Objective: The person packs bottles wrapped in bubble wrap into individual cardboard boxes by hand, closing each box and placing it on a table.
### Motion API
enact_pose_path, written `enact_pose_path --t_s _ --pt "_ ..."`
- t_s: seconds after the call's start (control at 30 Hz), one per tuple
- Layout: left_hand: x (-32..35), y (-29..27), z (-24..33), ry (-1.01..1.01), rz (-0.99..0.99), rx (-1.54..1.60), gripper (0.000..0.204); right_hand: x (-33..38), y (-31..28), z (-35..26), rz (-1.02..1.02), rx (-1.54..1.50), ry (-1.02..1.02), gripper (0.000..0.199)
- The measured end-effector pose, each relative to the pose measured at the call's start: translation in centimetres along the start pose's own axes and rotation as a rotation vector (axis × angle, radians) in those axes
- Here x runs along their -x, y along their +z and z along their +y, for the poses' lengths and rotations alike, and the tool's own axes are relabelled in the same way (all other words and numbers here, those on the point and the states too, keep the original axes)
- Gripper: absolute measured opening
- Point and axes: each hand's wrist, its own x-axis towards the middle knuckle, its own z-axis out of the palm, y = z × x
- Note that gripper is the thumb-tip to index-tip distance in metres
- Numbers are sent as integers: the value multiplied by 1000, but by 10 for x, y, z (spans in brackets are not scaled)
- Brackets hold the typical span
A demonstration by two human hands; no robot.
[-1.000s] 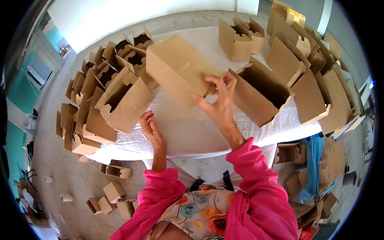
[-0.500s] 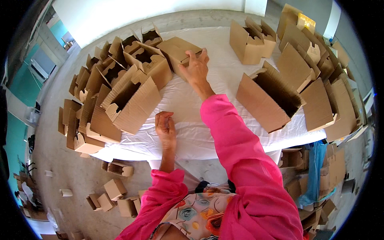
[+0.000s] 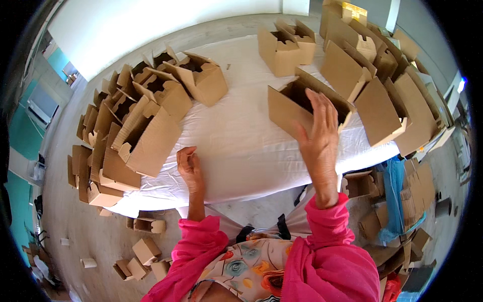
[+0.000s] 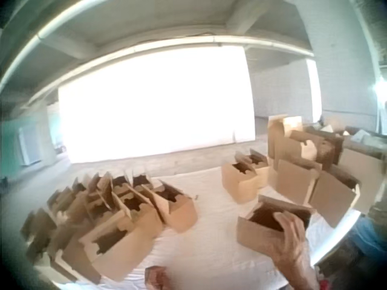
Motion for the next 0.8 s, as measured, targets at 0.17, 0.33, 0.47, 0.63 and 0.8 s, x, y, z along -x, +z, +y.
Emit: enact_pose_path --t_s 0.17,0.33,0.47,0.63,0.8 --pt "9 24 47 -18 -172 157 36 11 -19 25 -115 84 -14 32" --pt "-16 34 137 371 -310 118 45 5 -11 16 -174 -248 -205 17" --pt "-30 22 139 559 -531 -56 43 -10 -8 10 -409 -481 -301 11" --pt "-37 8 130 530 -594 -142 41 -62 17 44 -478 -822 -53 8" --pt "-37 14 124 514 -539 -86 57 -156 133 157 -229 -390 62 38"
